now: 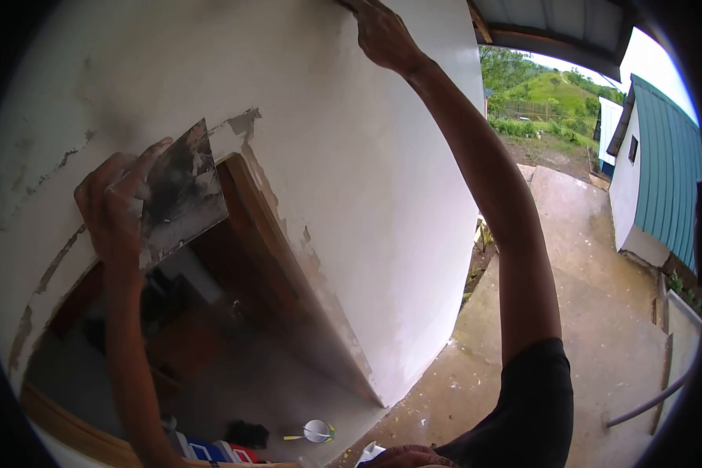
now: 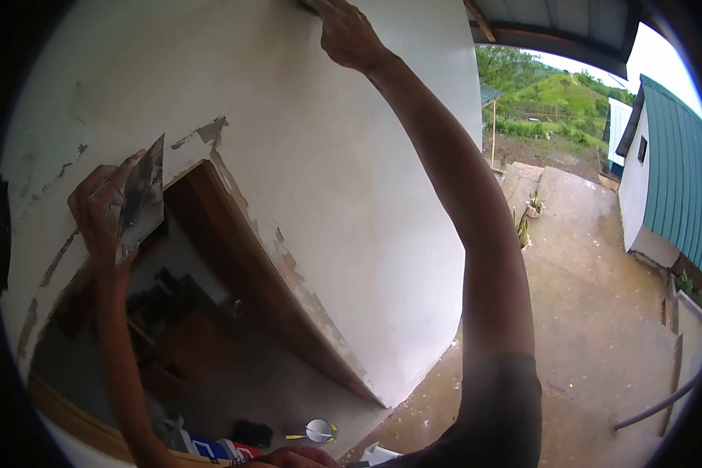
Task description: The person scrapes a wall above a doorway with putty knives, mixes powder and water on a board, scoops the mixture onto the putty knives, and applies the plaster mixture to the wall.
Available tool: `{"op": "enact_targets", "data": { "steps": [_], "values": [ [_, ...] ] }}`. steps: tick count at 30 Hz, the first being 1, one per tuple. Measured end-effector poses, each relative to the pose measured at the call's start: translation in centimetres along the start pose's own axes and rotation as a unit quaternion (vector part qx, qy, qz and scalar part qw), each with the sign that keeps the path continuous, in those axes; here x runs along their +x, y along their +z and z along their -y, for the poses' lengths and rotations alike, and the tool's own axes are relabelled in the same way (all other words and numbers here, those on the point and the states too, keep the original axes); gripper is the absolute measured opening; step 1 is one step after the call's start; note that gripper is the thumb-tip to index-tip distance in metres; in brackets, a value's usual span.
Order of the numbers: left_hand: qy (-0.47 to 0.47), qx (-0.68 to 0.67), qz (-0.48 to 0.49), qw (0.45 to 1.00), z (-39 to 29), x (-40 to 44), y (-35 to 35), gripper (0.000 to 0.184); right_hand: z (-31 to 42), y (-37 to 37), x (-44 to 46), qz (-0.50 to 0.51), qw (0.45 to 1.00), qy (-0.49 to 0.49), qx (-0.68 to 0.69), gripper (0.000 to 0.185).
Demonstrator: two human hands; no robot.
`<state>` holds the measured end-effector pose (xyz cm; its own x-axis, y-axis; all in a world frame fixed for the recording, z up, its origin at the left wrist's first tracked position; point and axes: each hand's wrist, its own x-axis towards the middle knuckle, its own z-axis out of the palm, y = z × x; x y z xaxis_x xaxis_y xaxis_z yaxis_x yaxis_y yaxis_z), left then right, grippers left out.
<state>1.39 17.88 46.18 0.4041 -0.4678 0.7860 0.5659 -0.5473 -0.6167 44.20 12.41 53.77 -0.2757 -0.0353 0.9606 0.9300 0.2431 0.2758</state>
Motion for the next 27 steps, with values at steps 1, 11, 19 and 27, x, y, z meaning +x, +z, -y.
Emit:
{"op": "enact_targets", "data": {
  "steps": [1,11,19,27],
  "values": [
    [-0.009,-0.005,0.003,1.0,-0.3,0.2,-0.2,0.034,1.4,-0.1,-2.1,-0.009,0.999,-0.048,-0.011,0.053],
    [0.003,-0.014,-0.006,1.0,-0.6,0.9,-0.5,0.04,7.8,-4.3,-11.6,0.079,0.995,-0.058,-0.025,0.066],
    [0.022,0.001,0.036,0.999,0.4,0.2,-0.5,0.043,5.4,1.7,-11.6,0.043,0.993,-0.069,-0.085,0.067],
    [0.006,-0.019,0.011,1.0,-0.4,0.4,-0.4,0.041,3.9,-2.1,-6.6,-0.015,0.99,0.138,-0.012,0.047]
  ]
}}
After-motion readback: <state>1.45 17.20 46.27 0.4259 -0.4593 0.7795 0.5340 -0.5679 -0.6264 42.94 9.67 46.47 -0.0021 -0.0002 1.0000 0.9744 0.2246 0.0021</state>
